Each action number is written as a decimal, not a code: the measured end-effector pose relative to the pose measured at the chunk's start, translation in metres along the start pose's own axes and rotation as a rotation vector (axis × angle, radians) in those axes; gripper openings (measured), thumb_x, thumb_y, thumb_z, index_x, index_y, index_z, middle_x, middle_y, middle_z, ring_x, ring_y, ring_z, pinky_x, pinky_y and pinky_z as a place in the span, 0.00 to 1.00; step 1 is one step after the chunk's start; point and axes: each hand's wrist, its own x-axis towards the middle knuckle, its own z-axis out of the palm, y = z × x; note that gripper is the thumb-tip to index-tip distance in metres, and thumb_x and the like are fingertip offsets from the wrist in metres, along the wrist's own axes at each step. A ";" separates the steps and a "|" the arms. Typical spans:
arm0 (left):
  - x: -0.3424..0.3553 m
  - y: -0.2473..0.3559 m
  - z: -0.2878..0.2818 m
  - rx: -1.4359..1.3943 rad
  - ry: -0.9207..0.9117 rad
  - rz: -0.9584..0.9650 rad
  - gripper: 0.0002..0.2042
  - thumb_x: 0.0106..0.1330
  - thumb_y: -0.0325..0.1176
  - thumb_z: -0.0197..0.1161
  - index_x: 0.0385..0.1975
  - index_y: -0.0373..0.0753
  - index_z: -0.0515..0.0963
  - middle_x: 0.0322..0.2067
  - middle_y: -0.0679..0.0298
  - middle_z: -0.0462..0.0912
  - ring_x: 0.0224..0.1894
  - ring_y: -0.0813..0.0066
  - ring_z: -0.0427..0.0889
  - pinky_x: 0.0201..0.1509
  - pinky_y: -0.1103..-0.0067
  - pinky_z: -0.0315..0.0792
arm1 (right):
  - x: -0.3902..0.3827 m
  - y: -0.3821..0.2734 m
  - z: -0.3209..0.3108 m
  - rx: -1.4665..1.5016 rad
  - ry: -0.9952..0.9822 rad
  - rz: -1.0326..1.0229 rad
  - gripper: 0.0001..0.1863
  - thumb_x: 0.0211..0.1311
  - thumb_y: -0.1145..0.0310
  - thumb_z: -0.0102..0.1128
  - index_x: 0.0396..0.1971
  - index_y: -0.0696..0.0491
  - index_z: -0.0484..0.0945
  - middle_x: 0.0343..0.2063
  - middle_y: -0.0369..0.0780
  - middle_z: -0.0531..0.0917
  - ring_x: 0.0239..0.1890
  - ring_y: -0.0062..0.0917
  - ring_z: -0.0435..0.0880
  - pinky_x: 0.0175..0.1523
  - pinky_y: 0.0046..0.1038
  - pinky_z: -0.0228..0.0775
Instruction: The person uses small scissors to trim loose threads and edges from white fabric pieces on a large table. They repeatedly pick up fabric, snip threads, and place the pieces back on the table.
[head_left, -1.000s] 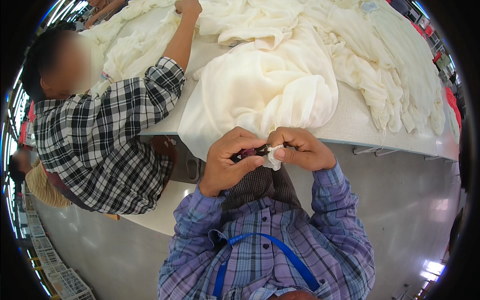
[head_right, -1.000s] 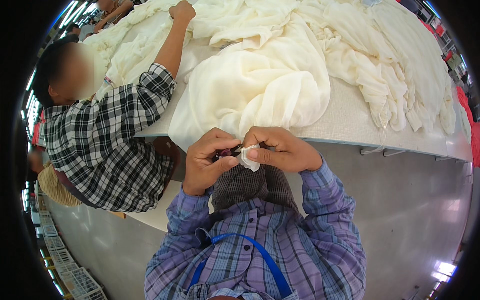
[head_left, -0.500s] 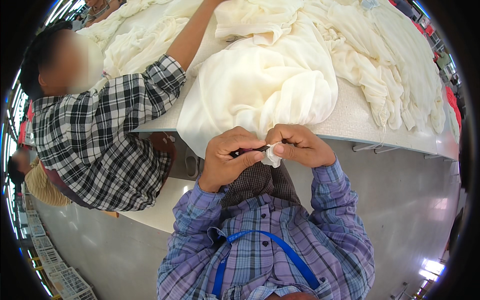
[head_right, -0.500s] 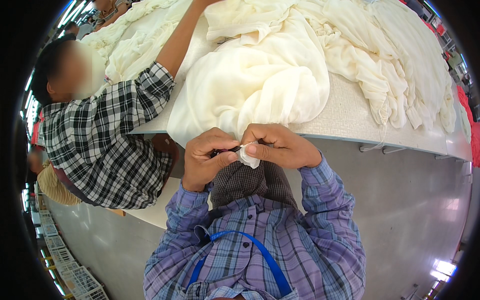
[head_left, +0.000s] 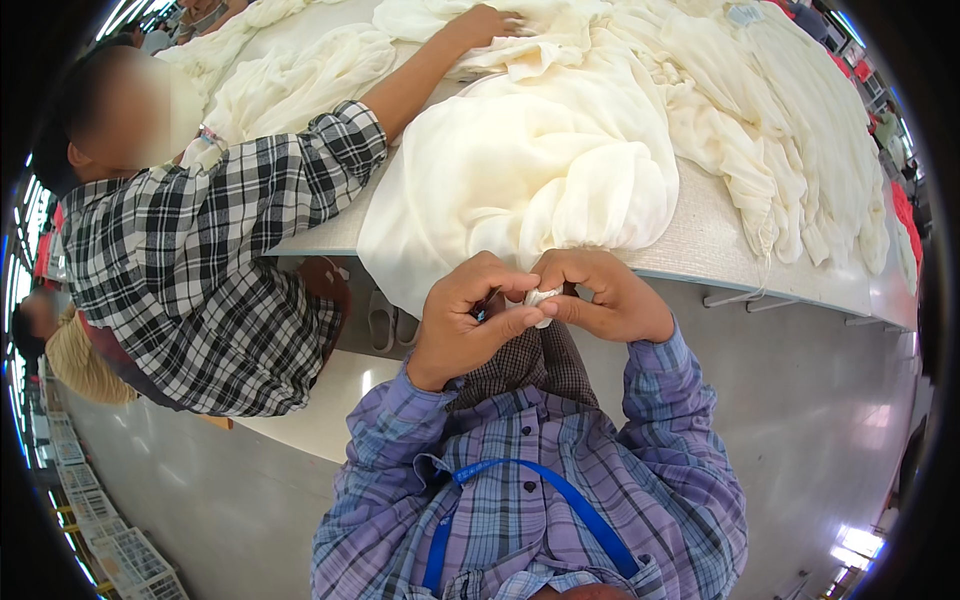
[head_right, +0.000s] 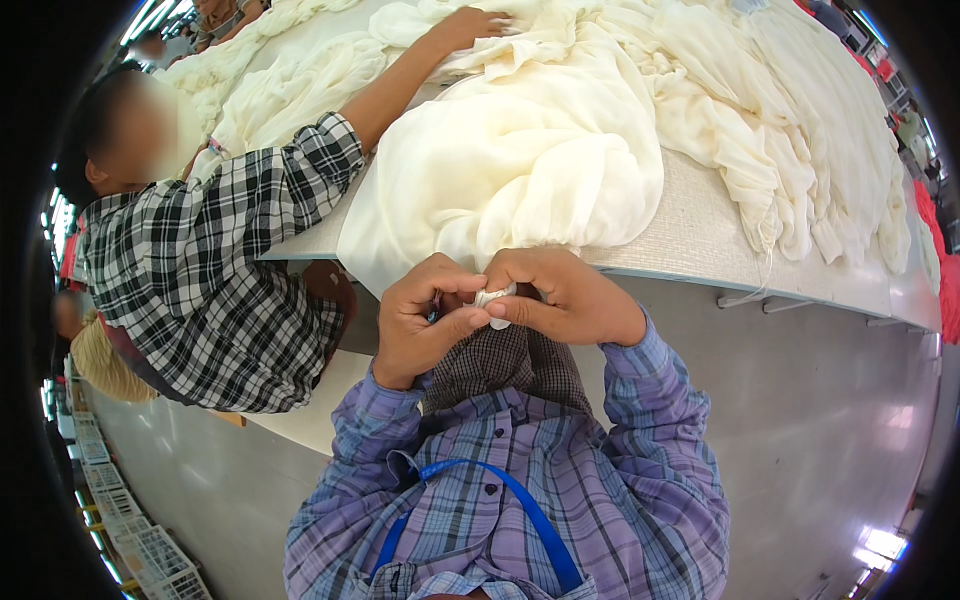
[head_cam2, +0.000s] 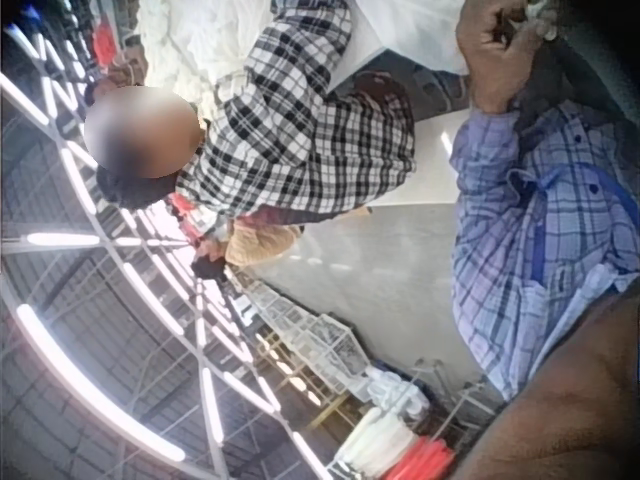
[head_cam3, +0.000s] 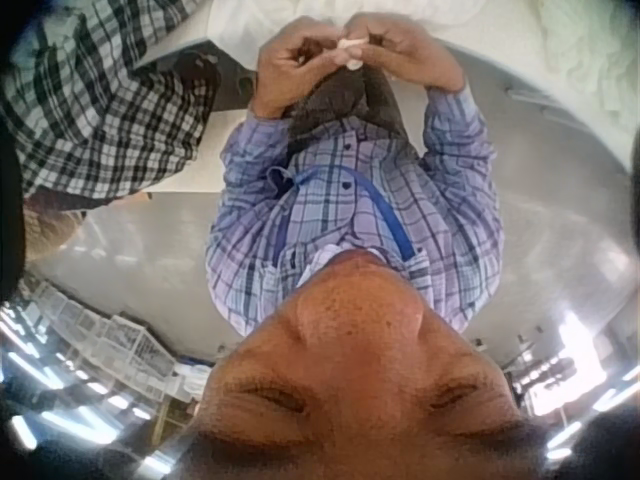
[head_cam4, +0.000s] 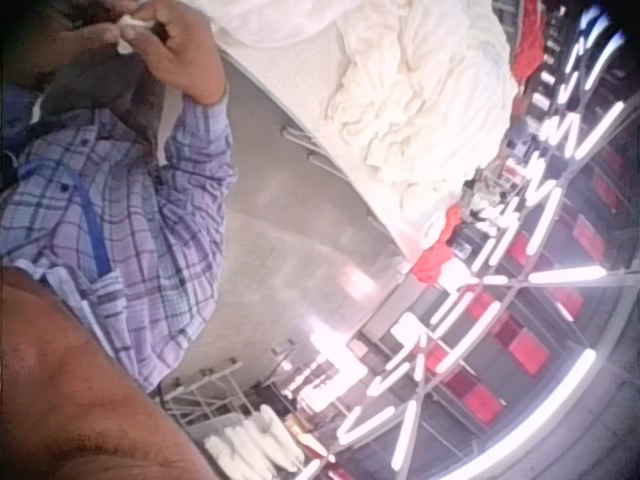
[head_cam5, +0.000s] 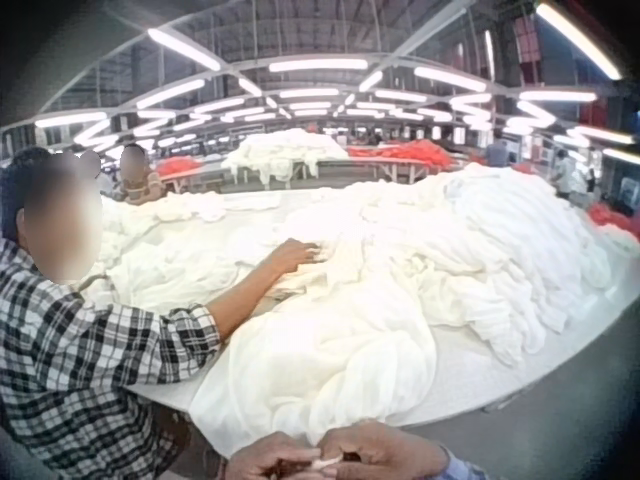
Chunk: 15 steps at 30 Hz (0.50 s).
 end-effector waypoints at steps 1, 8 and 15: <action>0.001 -0.002 0.001 0.043 0.023 0.034 0.12 0.59 0.26 0.73 0.41 0.35 0.81 0.32 0.67 0.77 0.29 0.87 0.71 0.31 0.87 0.63 | 0.001 0.000 0.001 -0.051 0.027 -0.042 0.07 0.67 0.66 0.61 0.36 0.55 0.77 0.28 0.36 0.80 0.28 0.21 0.76 0.33 0.25 0.67; -0.002 -0.010 -0.002 0.118 0.037 0.065 0.06 0.61 0.23 0.70 0.35 0.36 0.80 0.32 0.67 0.77 0.28 0.86 0.71 0.31 0.86 0.64 | -0.006 -0.007 0.009 -0.056 0.135 0.098 0.06 0.65 0.71 0.63 0.39 0.54 0.79 0.29 0.36 0.81 0.27 0.20 0.77 0.31 0.26 0.66; -0.002 -0.003 0.006 0.144 0.067 0.119 0.05 0.63 0.25 0.69 0.34 0.36 0.80 0.30 0.67 0.76 0.28 0.84 0.71 0.30 0.85 0.64 | -0.005 -0.006 0.010 -0.036 0.116 0.115 0.08 0.62 0.73 0.66 0.39 0.55 0.80 0.34 0.37 0.83 0.30 0.19 0.78 0.34 0.22 0.69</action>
